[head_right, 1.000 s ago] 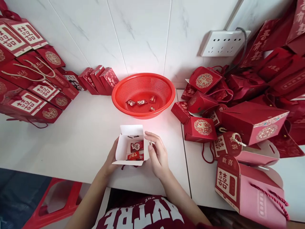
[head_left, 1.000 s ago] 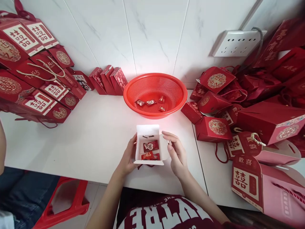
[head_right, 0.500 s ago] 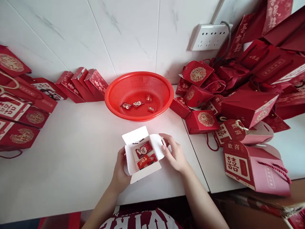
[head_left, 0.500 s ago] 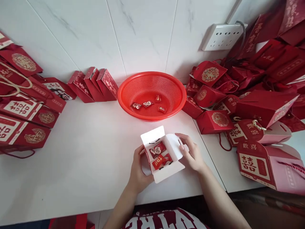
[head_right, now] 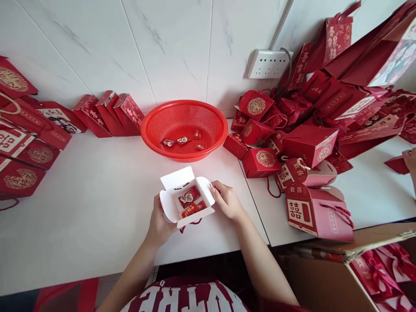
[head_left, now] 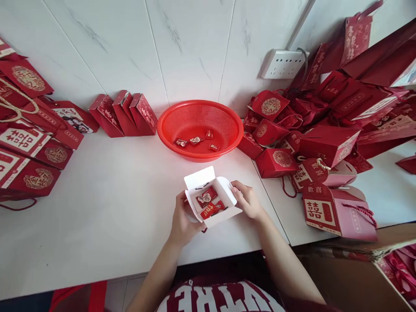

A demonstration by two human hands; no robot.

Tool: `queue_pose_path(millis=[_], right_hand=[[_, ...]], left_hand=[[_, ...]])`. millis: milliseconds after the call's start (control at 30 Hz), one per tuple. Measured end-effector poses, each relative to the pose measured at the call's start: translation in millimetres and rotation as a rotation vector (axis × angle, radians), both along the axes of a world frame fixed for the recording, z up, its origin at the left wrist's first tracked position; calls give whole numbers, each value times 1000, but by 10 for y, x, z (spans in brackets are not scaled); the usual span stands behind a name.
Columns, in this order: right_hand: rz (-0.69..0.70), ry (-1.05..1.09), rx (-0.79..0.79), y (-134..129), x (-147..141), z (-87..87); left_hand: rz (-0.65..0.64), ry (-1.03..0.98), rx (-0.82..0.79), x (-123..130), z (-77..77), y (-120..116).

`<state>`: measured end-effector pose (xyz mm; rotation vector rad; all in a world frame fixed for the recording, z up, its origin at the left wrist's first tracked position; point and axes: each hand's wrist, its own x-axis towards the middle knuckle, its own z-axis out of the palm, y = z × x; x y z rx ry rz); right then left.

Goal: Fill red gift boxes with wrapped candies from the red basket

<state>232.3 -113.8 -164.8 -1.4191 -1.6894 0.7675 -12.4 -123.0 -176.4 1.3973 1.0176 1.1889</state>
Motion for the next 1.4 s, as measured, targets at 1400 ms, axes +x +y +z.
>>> queue_pose_path(millis=[1400], right_hand=[[-246,243,233,-35,-71,-170]], left_hand=[[-215,179,804,47,60,1011]])
